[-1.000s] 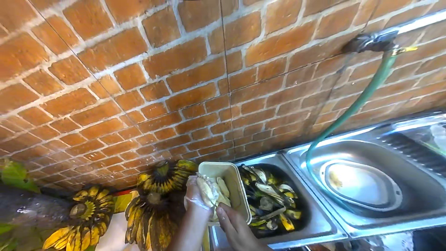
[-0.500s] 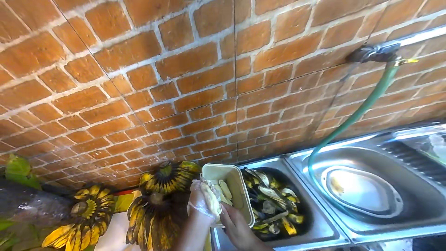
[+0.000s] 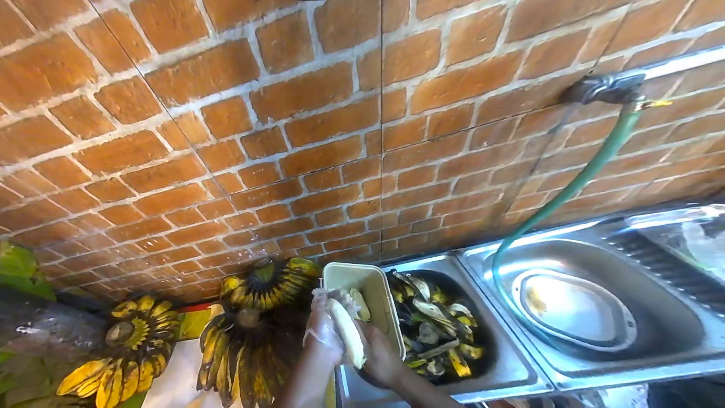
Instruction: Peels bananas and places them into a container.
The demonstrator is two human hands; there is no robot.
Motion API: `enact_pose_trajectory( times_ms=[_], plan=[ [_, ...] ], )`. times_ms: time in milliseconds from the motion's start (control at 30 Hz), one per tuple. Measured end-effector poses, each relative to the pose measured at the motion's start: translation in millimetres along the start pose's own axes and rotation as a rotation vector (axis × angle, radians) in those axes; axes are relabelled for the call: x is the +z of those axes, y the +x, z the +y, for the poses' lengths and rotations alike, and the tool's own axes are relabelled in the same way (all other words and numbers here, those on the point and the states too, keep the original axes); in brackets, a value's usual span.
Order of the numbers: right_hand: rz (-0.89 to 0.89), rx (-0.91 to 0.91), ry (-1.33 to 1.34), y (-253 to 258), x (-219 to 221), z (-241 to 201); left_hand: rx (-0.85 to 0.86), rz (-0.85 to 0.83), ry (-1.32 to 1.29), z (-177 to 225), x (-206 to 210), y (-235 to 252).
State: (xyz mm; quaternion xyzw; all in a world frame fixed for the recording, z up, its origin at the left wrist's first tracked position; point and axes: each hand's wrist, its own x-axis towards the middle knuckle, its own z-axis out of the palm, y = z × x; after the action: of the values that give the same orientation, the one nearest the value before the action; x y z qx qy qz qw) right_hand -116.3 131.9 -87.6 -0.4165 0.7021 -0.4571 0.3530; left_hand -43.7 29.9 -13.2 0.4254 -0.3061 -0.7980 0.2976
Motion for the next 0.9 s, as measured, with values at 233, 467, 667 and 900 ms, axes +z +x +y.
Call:
enact_pose_trajectory(
  times_ms=[233,467,667,900],
  plan=[
    [-0.04,0.292,-0.465,20,-38,-13,-0.207,-0.164,-0.083,-46,-31,27],
    [-0.009,0.353,-0.622,24,-69,-7,-0.278,-0.042,0.055,-73,-42,52],
    [0.032,0.369,-0.451,4,-83,33,-0.102,0.052,1.122,-86,-31,91],
    [0.13,0.376,-0.339,-29,-89,70,0.188,-0.159,2.079,-77,-2,116]
  ],
)
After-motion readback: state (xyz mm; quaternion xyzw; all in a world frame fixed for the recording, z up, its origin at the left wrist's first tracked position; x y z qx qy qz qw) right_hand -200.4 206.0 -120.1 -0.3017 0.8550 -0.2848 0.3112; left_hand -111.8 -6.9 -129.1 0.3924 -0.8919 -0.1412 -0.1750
